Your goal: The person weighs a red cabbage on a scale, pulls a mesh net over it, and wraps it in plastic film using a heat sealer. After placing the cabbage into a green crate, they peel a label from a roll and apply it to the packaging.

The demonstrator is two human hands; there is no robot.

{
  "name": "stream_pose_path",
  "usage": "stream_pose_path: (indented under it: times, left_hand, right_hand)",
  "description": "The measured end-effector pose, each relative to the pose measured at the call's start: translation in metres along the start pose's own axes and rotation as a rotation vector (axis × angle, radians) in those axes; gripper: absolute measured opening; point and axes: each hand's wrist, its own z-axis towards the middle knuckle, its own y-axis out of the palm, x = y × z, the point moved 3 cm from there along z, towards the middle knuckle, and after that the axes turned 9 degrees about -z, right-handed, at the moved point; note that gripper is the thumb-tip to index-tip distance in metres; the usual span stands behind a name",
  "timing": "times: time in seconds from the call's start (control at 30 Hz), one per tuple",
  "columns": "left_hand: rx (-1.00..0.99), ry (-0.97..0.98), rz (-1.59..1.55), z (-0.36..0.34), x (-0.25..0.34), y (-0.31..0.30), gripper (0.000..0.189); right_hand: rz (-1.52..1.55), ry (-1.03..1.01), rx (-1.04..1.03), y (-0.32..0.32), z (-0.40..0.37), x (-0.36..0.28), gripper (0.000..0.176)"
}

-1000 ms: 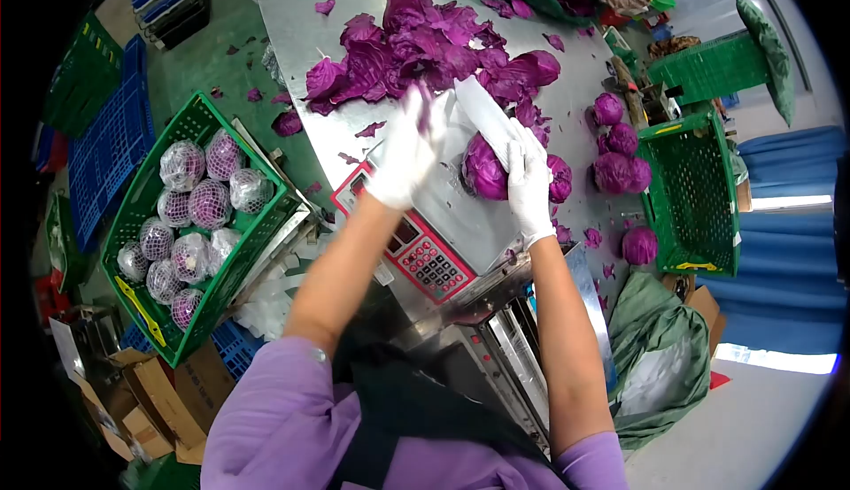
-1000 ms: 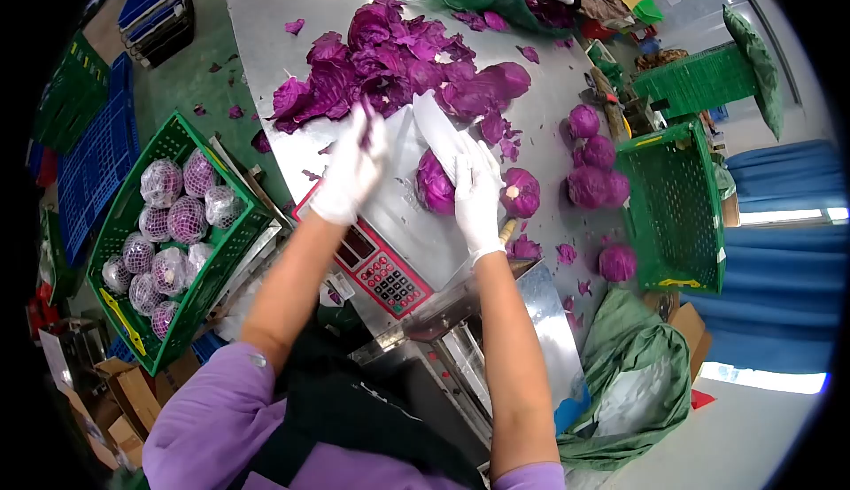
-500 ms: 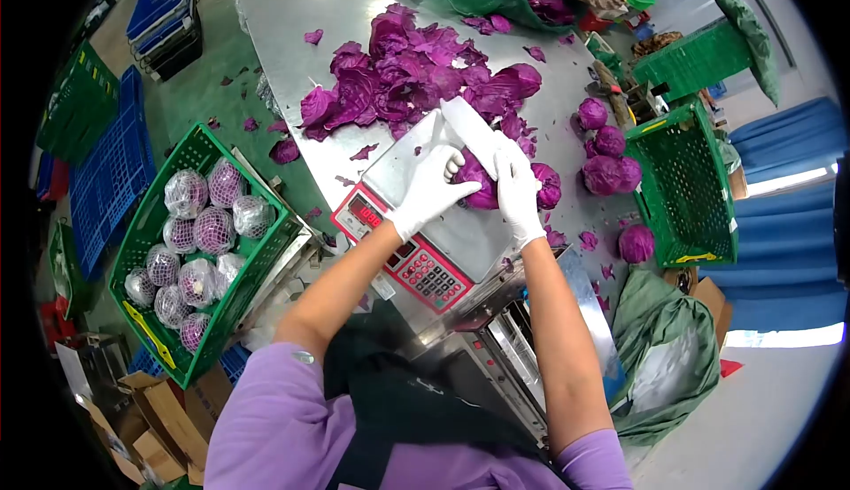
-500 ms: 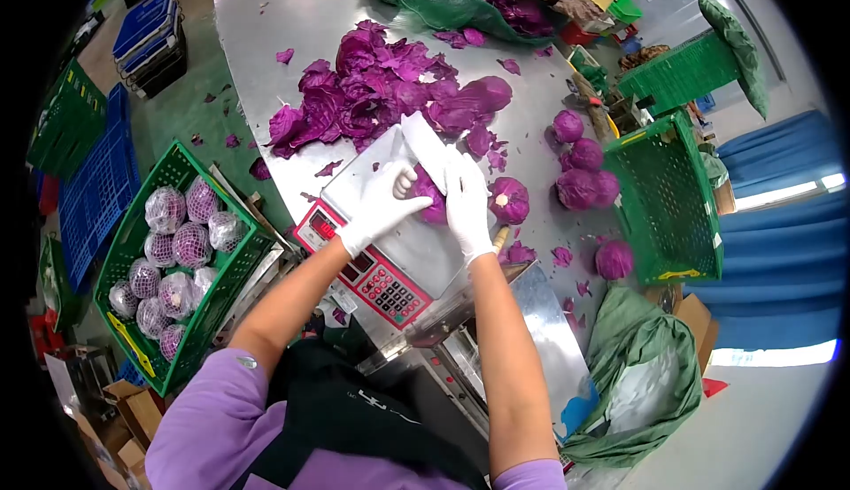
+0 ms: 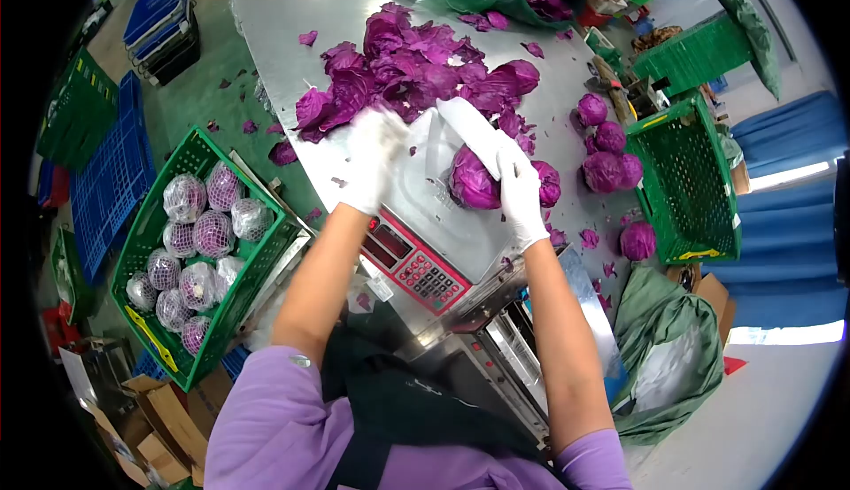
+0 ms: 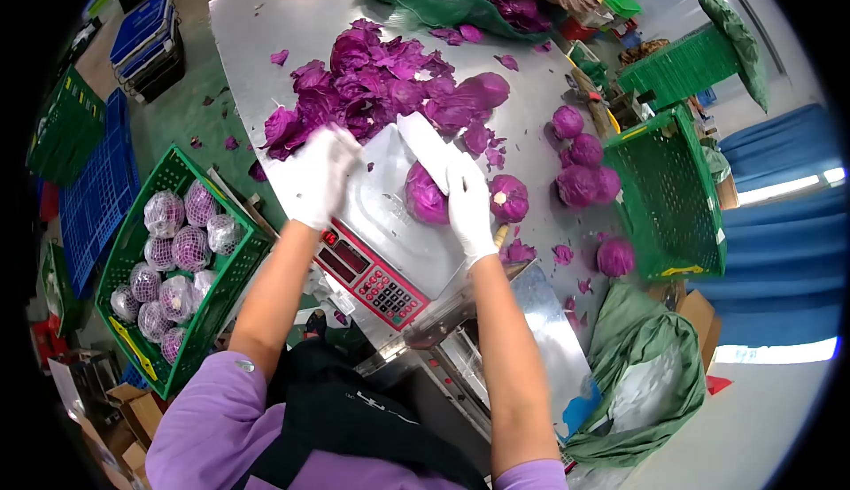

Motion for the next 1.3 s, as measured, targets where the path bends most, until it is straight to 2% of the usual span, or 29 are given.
stream_pose_path:
  times: [0.03,0.07,0.1,0.17,0.23,0.27,0.3,0.33,0.37,0.4,0.43,0.5,0.53,0.57,0.63,0.7,0.77,0.83,0.9,0.97,1.0,1.03,1.1,1.13,1.17,1.2,1.23,1.27,1.3]
  left_hand:
    - [0.17,-0.042,-0.47,0.011,0.033,0.0,0.046]
    - [0.193,-0.062,-0.48,0.023,0.046,-0.013,0.054]
    - [0.307,-0.178,-0.392,0.034,0.056,-0.019,0.049]
    - [0.127,-0.145,0.094,0.043,0.059,-0.03,0.036]
    - [0.049,-0.128,0.205,0.027,0.059,-0.017,0.027]
    - [0.135,-0.304,0.221,0.007,0.065,0.005,0.025]
    - [-0.102,-0.172,0.484,-0.02,0.07,0.033,0.023]
    - [-0.178,-0.414,-0.123,-0.038,0.024,0.04,0.022]
    - [-0.358,-0.584,-0.39,-0.071,0.023,0.073,0.025]
    - [-0.457,-0.3,-0.058,-0.1,-0.007,0.096,0.037]
    - [-0.774,-0.211,0.051,-0.132,0.026,0.127,0.043]
    - [-0.642,-0.453,-0.136,-0.179,0.029,0.161,0.043]
    - [-0.442,-0.656,-0.448,-0.188,0.013,0.168,0.045]
    - [-0.221,-0.837,-0.76,-0.195,0.003,0.173,0.047]
    - [-0.362,-0.353,-0.294,-0.199,0.007,0.179,0.047]
    - [-0.312,-0.406,-0.237,-0.211,0.023,0.183,0.046]
    - [-0.011,-0.707,-0.565,-0.221,0.052,0.188,0.043]
    - [-0.089,-0.754,-0.651,-0.238,0.042,0.186,0.045]
    - [-0.311,-0.494,-0.459,-0.248,0.047,0.184,0.046]
    - [-0.32,-0.308,-0.338,-0.239,0.071,0.181,0.046]
    - [-0.312,-0.402,-0.455,-0.24,0.063,0.177,0.046]
    - [-0.302,-0.495,-0.573,-0.241,0.052,0.172,0.045]
    - [-0.299,-0.52,-0.617,-0.244,0.029,0.155,0.044]
    - [-0.291,-0.514,-0.414,-0.248,0.014,0.145,0.043]
    - [-0.285,-0.505,-0.212,-0.242,0.034,0.142,0.043]
    - [-0.219,-0.683,-0.188,-0.235,0.049,0.142,0.042]
    - [-0.081,-0.76,-0.469,-0.224,0.059,0.145,0.043]
    - [-0.037,-0.841,-0.622,-0.209,0.074,0.145,0.043]
    - [0.012,-0.924,-0.774,-0.197,0.085,0.139,0.042]
  right_hand:
    - [0.133,0.054,-0.059,-0.006,-0.001,0.001,0.039]
    - [0.149,0.079,0.043,-0.014,0.0,0.008,0.039]
    - [0.242,0.162,0.092,-0.024,-0.002,0.005,0.039]
    - [0.355,0.262,0.213,-0.048,-0.017,-0.02,0.037]
    - [0.84,0.205,0.178,-0.059,-0.035,-0.032,0.034]
    - [1.028,0.242,0.098,-0.065,-0.047,-0.027,0.033]
    - [1.132,0.347,0.082,-0.069,-0.066,-0.025,0.032]
    - [1.306,0.315,-0.046,-0.067,-0.086,-0.012,0.029]
    - [1.31,0.42,-0.134,-0.07,-0.106,-0.04,0.03]
    - [1.178,0.273,-0.417,-0.072,-0.121,-0.043,0.027]
    - [0.93,0.402,-0.481,-0.073,-0.134,-0.039,0.025]
    - [0.273,0.332,-0.376,-0.065,-0.151,-0.039,0.026]
    - [0.347,0.416,-0.186,-0.065,-0.162,-0.041,0.026]
    - [0.347,0.367,-0.02,-0.064,-0.164,-0.054,0.016]
    - [0.479,0.526,0.066,-0.063,-0.176,-0.062,0.006]
    - [0.477,0.451,0.116,-0.058,-0.19,-0.048,0.004]
    - [0.468,0.374,0.175,-0.056,-0.201,-0.042,0.001]
    - [0.375,0.264,0.384,-0.057,-0.204,-0.047,0.003]
    - [0.217,0.254,0.406,-0.058,-0.205,-0.055,0.005]
    - [0.277,0.24,0.526,-0.061,-0.207,-0.052,0.005]
    - [0.181,0.238,0.501,-0.071,-0.205,-0.055,0.005]
    - [0.27,0.286,0.471,-0.077,-0.205,-0.05,0.014]
    - [0.372,0.407,0.404,-0.091,-0.205,-0.044,0.025]
    - [0.59,0.29,0.352,-0.092,-0.202,-0.037,0.034]
    - [0.586,0.288,0.369,-0.095,-0.204,-0.039,0.034]
    - [0.865,0.413,0.163,-0.091,-0.204,-0.043,0.036]
    - [1.139,0.527,-0.054,-0.085,-0.206,-0.052,0.04]
    - [1.123,0.671,-0.033,-0.076,-0.208,-0.068,0.047]
    - [1.064,0.785,-0.014,-0.071,-0.218,-0.077,0.044]
